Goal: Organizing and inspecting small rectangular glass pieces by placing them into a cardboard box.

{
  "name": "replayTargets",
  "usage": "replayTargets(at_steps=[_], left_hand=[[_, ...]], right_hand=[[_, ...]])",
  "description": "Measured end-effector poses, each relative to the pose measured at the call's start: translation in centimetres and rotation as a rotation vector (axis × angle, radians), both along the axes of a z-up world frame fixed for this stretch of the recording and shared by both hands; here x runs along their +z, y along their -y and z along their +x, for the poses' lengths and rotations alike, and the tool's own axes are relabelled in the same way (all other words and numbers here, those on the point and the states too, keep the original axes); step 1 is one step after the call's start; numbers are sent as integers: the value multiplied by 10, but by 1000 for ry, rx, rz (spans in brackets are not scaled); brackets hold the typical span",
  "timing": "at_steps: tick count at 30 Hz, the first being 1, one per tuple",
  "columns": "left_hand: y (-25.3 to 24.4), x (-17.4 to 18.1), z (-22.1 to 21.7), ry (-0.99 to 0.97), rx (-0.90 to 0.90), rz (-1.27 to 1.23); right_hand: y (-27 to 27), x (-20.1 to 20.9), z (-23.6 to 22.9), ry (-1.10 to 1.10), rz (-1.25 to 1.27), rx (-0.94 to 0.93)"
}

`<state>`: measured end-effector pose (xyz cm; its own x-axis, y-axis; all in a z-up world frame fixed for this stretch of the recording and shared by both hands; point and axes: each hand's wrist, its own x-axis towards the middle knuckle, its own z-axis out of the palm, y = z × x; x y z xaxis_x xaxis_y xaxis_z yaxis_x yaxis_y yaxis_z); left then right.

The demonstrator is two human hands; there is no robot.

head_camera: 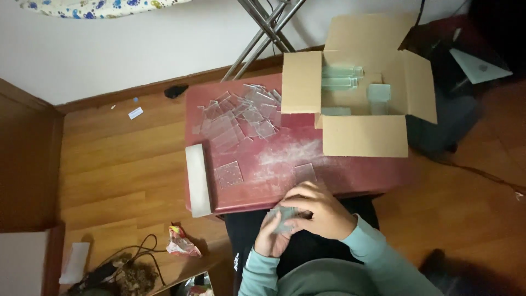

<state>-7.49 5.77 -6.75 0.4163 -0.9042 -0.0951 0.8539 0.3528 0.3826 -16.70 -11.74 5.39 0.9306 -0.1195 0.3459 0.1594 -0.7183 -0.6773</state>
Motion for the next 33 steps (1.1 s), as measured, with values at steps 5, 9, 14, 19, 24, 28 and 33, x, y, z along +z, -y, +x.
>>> replayTargets(at_steps=[5,9,14,19,24,28,33], left_hand=[[1,-11,2,-38,33,46],[1,-14,8,-76,-74,109],[-2,-26,7,-78,-35,7],[-3,-24,6,-125,66,-10],[3,7,6,28,52,-13],[6,39,9,58,35,-91],[-2,30,12,41,90,-73]], right_hand=[[4,-3,7,-16,375,-74],[21,-18,17,-25,642,-359],[35,-55,24,-46,100,-553],[27,-49,21,-1,40,-603],[0,40,20,-4,257,-2],[2,24,22,-27,91,16],[9,8,32,-189,401,94]])
